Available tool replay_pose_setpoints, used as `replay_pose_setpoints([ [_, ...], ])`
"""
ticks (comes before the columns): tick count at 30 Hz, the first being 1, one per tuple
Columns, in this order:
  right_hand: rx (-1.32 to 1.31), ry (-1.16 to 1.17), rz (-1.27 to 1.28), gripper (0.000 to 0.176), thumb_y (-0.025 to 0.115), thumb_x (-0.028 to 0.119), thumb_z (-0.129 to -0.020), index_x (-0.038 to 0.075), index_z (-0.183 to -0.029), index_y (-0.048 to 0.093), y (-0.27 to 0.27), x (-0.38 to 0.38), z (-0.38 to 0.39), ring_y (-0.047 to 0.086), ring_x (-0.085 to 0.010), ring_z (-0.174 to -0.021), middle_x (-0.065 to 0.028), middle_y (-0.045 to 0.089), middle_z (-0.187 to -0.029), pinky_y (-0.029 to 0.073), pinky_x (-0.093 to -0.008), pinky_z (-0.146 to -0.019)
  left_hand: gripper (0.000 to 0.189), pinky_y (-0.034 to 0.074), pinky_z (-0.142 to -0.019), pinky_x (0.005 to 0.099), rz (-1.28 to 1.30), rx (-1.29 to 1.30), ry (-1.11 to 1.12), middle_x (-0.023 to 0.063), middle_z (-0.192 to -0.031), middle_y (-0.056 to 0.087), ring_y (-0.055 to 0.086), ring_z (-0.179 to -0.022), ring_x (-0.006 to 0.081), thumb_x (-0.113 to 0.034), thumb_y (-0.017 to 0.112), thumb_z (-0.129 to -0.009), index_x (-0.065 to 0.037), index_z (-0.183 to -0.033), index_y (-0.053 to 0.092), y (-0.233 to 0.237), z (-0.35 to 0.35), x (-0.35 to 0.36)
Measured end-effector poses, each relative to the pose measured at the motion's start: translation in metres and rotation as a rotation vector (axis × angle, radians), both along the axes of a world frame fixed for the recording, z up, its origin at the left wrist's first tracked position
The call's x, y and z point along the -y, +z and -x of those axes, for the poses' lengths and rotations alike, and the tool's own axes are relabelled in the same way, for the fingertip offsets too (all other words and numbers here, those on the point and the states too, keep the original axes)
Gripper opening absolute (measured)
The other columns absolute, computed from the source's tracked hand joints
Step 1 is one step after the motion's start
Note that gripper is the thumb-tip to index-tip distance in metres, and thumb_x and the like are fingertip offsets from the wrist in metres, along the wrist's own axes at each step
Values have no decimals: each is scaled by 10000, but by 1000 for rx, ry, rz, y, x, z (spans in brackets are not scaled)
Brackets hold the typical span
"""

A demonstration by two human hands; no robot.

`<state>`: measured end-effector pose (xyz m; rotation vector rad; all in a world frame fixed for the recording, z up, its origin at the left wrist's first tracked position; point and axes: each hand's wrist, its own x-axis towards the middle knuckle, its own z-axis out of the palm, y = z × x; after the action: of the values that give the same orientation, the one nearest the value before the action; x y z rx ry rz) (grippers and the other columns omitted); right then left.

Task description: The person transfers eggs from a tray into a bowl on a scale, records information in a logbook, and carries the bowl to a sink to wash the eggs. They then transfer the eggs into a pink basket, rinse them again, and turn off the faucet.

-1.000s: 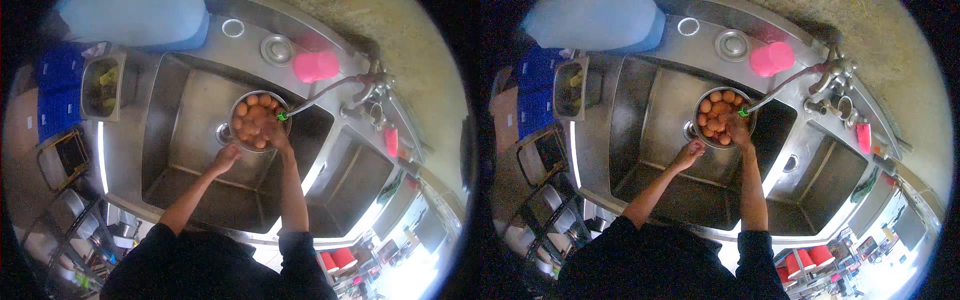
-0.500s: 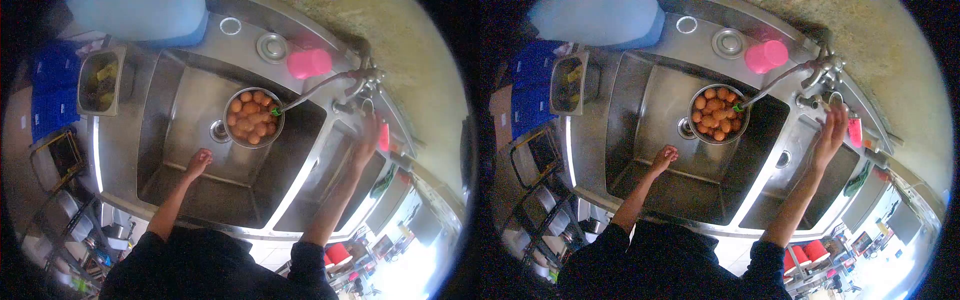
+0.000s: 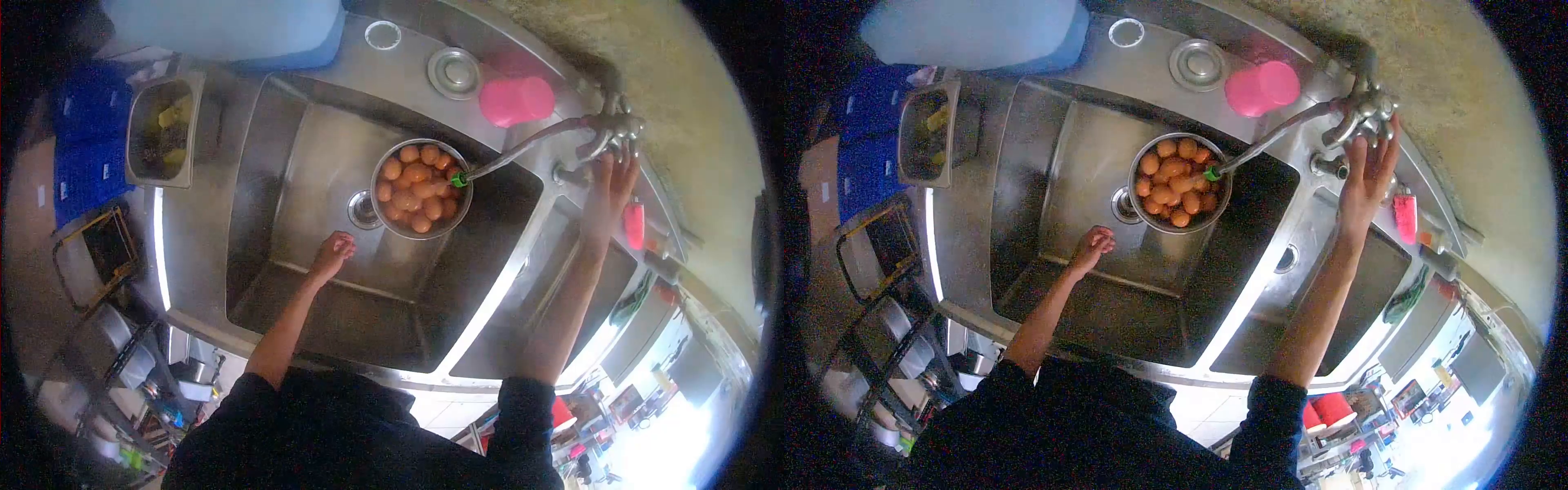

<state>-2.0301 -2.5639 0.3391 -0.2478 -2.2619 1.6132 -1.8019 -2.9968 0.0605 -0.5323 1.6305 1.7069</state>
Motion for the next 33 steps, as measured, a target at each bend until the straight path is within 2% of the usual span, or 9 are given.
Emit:
replay_pose_setpoints([
  [14,34,57,-102,587,546,70,-980,94,-1497,268,-7,-24,7,528,-209,-1179,-178,424,-1438,443,-350,-1005,192,512,-749,298,22,33,22,82,-936,645,633,-854,155,-187,554,-985,-38,-1106,544,1,6,3],
  [17,-7,57,-123,539,556,117,-985,71,-1469,323,-11,-30,8,558,-174,-1119,-154,500,-1364,479,-326,-951,228,513,-741,303,40,-3,6,86,-961,633,627,-850,158,-170,591,-960,-38,-1134,524,10,12,2],
  [25,421,-41,7,472,483,304,-1022,26,-1397,415,19,-50,24,617,-159,-963,-108,615,-1102,519,-286,-781,436,504,-760,333,217,-297,103,83,-951,568,606,-872,170,-196,685,-894,-56,-1224,436,-12,65,-59],
  [28,158,-194,-286,427,478,283,-1023,14,-1351,436,-12,-32,-1,611,-188,-946,-112,599,-1087,512,-307,-801,472,501,-807,396,241,-278,-54,147,-1016,589,626,-970,275,-316,650,-913,-70,-1257,441,-15,102,-79],
  [29,87,-228,-336,396,477,272,-1023,10,-1319,448,-25,-14,-17,606,-196,-946,-114,593,-1094,507,-314,-820,595,486,-848,465,417,-430,-102,204,-1099,605,599,-1054,398,-515,573,-917,-71,-1287,433,-14,113,-86],
  [30,17,-266,-390,365,476,260,-1024,6,-1286,461,-38,3,-33,602,-204,-946,-116,586,-1101,502,-321,-839,634,479,-859,477,412,-460,-121,218,-1110,607,590,-1063,417,-563,546,-908,-64,-1283,439,-14,116,-87],
  [31,7,-274,-330,329,474,251,-1025,3,-1241,476,-46,36,-55,596,-212,-951,-119,578,-1119,494,-329,-867,676,472,-870,489,409,-491,-141,231,-1122,609,581,-1072,436,-611,519,-899,-57,-1280,445,-13,118,-85],
  [32,38,-272,-12,266,478,214,-1021,7,-1187,491,-85,52,-82,588,-197,-936,-105,574,-1075,491,-327,-844,722,465,-881,501,409,-525,-164,245,-1134,611,572,-1082,456,-659,493,-890,-50,-1276,451,-11,123,-83],
  [33,253,-170,-309,217,490,164,-1008,9,-1159,505,-86,82,-94,583,-192,-889,-99,570,-1037,494,-325,-816,738,469,-880,498,397,-513,-190,242,-1119,621,580,-1072,452,-671,495,-881,-46,-1272,458,-5,128,-82],
])
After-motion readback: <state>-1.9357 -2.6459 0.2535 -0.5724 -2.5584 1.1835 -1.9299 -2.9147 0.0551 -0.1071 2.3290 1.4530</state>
